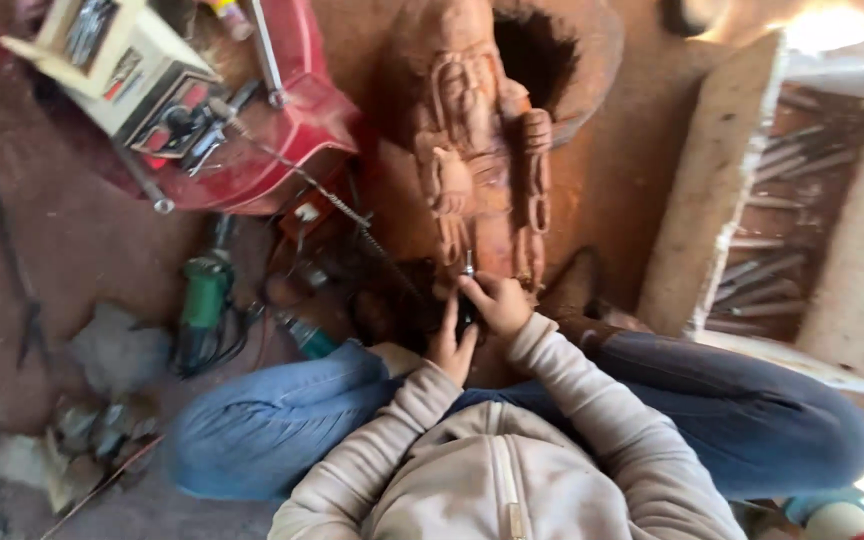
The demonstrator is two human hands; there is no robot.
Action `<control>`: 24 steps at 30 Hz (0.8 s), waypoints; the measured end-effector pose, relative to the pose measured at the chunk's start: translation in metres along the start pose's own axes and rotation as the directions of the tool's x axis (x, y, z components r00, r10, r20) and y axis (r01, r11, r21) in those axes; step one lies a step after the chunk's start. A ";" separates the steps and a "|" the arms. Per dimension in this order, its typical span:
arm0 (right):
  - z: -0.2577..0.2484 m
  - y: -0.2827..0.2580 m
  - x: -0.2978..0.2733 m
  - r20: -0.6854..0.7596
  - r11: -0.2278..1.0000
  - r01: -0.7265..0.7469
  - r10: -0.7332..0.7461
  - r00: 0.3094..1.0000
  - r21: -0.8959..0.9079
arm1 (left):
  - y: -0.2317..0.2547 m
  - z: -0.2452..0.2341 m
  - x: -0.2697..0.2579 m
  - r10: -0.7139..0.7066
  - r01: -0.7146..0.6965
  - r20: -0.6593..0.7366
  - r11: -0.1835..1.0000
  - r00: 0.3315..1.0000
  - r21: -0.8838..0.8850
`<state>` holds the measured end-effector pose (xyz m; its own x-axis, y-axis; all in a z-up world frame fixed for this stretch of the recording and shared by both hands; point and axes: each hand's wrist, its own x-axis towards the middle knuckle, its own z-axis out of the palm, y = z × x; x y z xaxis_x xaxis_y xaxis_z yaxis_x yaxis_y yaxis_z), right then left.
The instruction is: Using a handheld electric rotary tool to carve intricate details and textures into a wooden statue of a figure.
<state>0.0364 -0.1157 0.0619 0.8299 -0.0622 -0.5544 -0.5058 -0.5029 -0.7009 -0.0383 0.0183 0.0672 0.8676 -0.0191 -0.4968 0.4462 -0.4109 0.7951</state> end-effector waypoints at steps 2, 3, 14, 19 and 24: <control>-0.003 -0.005 -0.001 0.012 1.000 0.006 -0.006 1.000 0.006 | -0.018 0.005 0.001 0.068 -0.068 -0.020 0.998 0.997 0.017; -0.006 -0.007 -0.001 0.009 1.000 0.007 -0.007 1.000 0.005 | -0.027 0.009 0.001 0.144 -0.144 -0.026 0.989 0.989 0.029; -0.021 -0.030 0.009 -0.037 0.984 0.152 -0.156 0.987 -0.090 | 0.043 -0.006 0.012 0.144 -0.145 0.035 0.989 0.989 0.011; -0.030 -0.041 0.022 -0.024 0.962 0.220 -0.226 0.974 -0.160 | 0.083 -0.014 0.021 0.000 0.003 0.078 0.999 0.997 -0.046; -0.032 -0.047 0.026 -0.005 0.979 0.122 -0.124 0.992 -0.166 | 0.102 -0.021 0.026 -0.025 0.039 0.123 0.993 0.992 -0.110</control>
<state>0.0896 -0.1216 0.0949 0.8876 -0.0038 -0.4606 -0.3551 -0.6425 -0.6791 0.0346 -0.0046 0.1425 0.8226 -0.1210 -0.5556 0.5010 -0.3082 0.8087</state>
